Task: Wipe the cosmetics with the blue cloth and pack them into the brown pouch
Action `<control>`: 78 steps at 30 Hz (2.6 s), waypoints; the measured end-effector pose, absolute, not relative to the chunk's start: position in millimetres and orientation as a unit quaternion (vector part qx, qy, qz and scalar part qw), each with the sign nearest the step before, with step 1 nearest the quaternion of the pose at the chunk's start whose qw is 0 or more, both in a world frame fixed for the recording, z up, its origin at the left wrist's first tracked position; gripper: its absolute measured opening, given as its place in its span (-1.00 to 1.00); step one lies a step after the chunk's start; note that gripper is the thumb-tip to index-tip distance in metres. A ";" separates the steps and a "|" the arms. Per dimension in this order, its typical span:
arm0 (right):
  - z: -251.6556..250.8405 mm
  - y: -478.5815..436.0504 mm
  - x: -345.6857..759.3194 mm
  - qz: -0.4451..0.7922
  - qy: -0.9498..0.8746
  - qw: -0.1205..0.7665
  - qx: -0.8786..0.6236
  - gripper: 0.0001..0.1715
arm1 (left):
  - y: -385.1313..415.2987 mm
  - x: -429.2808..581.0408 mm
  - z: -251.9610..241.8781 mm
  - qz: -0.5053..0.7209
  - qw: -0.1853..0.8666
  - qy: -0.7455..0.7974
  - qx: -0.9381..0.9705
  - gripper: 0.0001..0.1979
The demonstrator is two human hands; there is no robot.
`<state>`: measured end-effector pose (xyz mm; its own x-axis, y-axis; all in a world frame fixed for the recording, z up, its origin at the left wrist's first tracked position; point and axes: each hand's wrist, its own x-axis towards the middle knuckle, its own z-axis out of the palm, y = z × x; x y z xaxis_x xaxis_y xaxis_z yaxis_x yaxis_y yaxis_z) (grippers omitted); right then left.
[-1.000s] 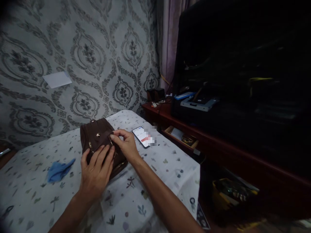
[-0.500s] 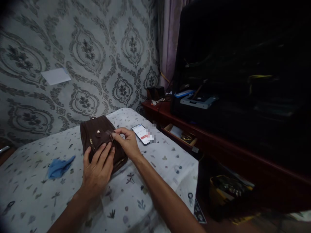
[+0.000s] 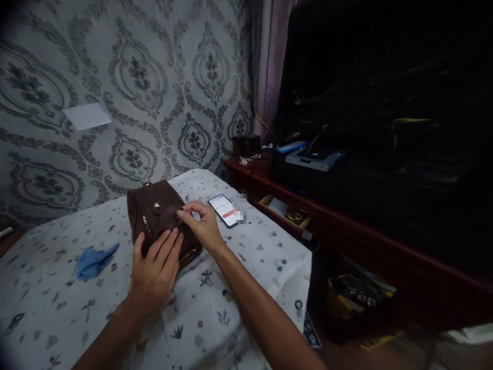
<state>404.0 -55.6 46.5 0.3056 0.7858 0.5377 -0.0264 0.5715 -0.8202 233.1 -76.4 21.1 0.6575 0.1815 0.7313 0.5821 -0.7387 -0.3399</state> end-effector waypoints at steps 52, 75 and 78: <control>25.3 -66.7 405.7 0.250 -0.503 0.744 -0.360 -0.87 | -66.4 267.9 104.2 -0.303 0.180 -0.372 -0.859 -0.51; 6.7 -49.1 419.0 0.382 -0.564 0.638 -0.358 -0.15 | -40.6 268.0 123.2 -0.183 0.139 -0.358 -0.905 -0.96; 8.0 -49.6 419.3 0.384 -0.563 0.638 -0.359 -0.16 | -39.8 267.5 121.6 -0.198 0.127 -0.362 -0.902 -0.94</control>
<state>419.3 -49.6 8.0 0.0724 0.8936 0.4430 -0.0861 0.4481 -0.8898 267.5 -39.8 121.6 0.6599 0.6021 0.4494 0.7026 -0.7064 -0.0852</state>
